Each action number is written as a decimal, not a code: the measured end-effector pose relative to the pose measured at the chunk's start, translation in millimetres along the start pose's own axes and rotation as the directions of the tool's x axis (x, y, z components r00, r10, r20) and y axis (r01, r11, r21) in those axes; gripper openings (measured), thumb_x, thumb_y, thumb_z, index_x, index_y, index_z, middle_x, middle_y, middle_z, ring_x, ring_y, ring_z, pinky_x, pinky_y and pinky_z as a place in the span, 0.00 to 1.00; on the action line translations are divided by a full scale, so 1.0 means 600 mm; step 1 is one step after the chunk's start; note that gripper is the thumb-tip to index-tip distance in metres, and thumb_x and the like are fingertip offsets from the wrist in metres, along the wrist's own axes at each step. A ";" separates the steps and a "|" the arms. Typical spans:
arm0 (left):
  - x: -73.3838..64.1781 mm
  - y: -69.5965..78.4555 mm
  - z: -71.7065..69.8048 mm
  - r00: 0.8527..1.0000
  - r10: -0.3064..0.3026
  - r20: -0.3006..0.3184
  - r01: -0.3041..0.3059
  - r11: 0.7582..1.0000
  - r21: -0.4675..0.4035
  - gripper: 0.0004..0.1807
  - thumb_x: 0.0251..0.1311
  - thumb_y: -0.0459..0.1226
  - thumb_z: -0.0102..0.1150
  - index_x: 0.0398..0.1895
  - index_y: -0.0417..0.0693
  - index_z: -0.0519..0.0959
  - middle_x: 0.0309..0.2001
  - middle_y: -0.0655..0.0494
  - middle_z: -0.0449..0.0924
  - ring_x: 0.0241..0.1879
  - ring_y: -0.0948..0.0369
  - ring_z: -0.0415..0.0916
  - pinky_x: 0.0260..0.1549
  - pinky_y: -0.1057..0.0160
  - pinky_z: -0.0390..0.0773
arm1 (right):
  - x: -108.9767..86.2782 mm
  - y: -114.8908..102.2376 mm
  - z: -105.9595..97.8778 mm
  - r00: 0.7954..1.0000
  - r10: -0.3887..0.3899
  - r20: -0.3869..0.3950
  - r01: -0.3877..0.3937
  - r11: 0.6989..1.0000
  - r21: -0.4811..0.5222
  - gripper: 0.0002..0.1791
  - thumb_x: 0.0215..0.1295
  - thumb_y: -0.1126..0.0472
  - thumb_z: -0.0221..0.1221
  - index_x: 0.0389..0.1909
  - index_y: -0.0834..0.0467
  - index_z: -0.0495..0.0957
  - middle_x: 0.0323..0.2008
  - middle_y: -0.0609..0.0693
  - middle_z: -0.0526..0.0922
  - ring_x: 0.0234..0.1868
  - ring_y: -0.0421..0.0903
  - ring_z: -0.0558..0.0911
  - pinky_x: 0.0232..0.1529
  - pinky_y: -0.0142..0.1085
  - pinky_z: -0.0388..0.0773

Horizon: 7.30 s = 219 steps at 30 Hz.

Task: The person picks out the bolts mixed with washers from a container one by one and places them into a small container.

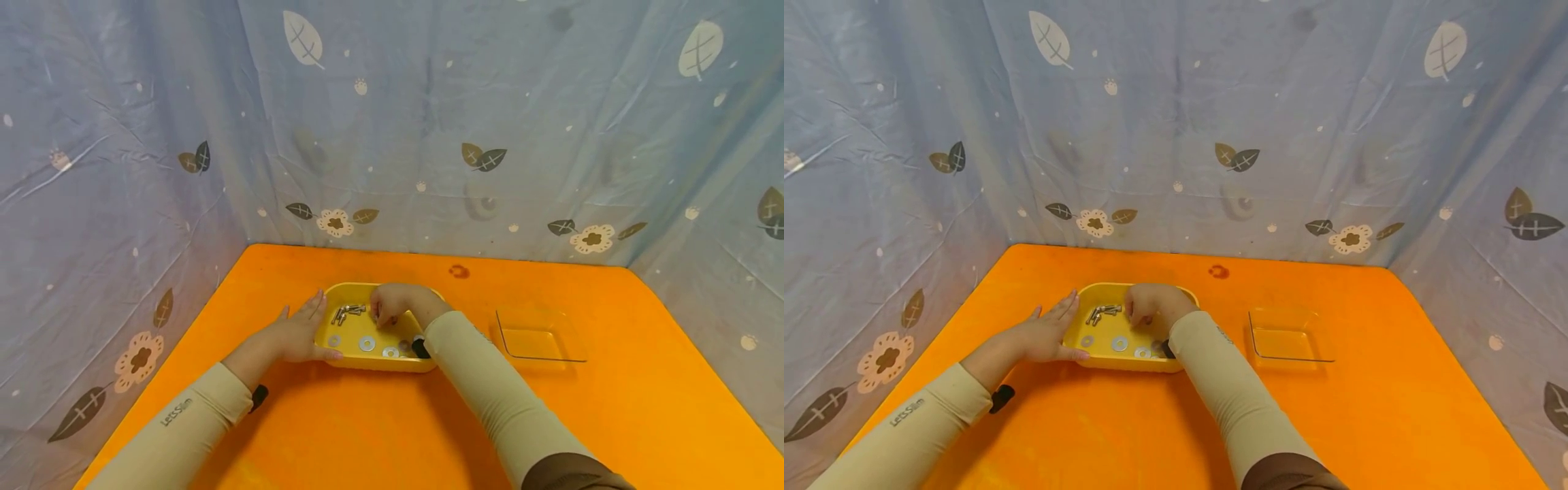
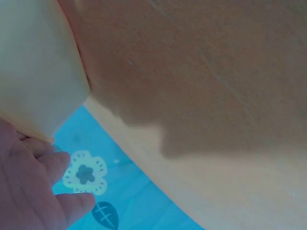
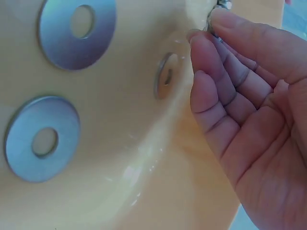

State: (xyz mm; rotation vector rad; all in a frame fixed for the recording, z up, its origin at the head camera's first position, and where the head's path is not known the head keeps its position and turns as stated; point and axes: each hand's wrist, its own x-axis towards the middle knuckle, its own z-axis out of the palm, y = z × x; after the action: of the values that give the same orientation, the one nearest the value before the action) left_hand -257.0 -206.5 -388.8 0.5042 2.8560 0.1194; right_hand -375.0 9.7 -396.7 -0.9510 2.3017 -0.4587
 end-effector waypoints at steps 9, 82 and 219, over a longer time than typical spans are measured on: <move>-0.003 0.001 -0.001 1.000 -0.001 0.008 0.001 1.000 -0.009 0.70 0.36 0.78 0.41 0.71 0.36 0.37 0.71 0.42 0.29 0.70 0.48 0.36 0.59 0.34 0.41 | -0.029 -0.005 -0.028 0.998 -0.061 -0.023 0.064 0.989 0.131 0.06 0.52 0.72 0.60 0.31 0.64 0.74 0.20 0.49 0.75 0.21 0.42 0.71 0.34 0.42 0.75; -0.002 0.003 -0.004 0.999 0.053 -0.009 -0.053 0.999 -0.008 0.67 0.41 0.75 0.44 0.69 0.31 0.38 0.71 0.37 0.32 0.69 0.44 0.35 0.62 0.40 0.40 | -0.408 0.179 -0.072 0.900 0.116 -0.420 -0.007 0.967 0.253 0.10 0.61 0.60 0.59 0.40 0.60 0.75 0.35 0.56 0.79 0.38 0.53 0.77 0.40 0.39 0.75; -0.006 0.007 -0.004 0.999 0.041 0.001 -0.041 0.999 -0.011 0.68 0.39 0.76 0.43 0.70 0.33 0.38 0.71 0.39 0.30 0.70 0.46 0.36 0.62 0.39 0.40 | -0.248 0.031 -0.126 0.917 -0.003 -0.399 0.114 0.961 0.253 0.11 0.59 0.54 0.61 0.42 0.52 0.78 0.38 0.53 0.80 0.32 0.49 0.74 0.26 0.35 0.71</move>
State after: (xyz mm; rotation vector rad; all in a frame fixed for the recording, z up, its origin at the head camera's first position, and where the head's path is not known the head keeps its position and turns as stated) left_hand -253.0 -204.0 -385.3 0.5603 2.8427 0.1411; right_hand -349.7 136.3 -289.6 -0.8504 2.4764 -1.0499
